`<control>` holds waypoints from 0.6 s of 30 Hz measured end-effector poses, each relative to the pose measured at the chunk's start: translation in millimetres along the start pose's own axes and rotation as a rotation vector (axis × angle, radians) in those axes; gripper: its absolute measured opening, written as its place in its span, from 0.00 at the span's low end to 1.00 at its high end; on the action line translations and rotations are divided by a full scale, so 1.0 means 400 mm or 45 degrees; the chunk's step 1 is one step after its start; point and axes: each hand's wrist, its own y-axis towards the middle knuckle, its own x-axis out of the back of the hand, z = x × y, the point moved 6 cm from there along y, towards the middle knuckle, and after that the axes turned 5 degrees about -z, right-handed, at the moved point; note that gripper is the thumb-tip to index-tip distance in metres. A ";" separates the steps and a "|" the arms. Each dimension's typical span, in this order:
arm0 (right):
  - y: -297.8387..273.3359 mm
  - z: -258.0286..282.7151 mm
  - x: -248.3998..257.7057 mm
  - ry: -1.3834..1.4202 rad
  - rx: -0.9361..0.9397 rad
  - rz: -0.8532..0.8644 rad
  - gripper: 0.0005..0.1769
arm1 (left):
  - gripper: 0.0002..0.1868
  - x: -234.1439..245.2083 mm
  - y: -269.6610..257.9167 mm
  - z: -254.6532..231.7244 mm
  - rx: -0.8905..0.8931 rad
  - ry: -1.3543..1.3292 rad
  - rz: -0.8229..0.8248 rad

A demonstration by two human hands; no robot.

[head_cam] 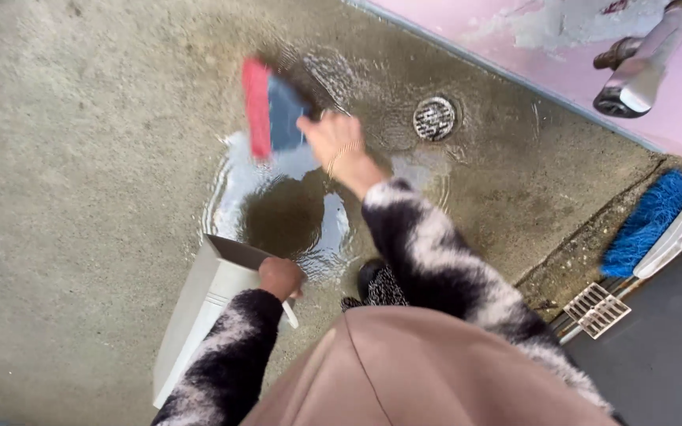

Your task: Cleaning a concrete floor by pouring water from a bucket and sweeping it into a drain with a hand broom

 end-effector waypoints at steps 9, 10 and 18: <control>-0.176 -0.553 0.092 -0.242 -0.486 0.262 0.10 | 0.23 -0.029 -0.017 -0.052 -0.107 -0.020 -0.017; -0.223 -0.559 0.102 -0.245 -0.489 0.261 0.10 | 0.23 -0.017 -0.016 -0.060 -0.110 -0.019 -0.020; -0.525 -0.560 0.179 -0.217 -0.705 0.505 0.15 | 0.24 0.153 -0.085 -0.089 -0.081 -0.025 -0.174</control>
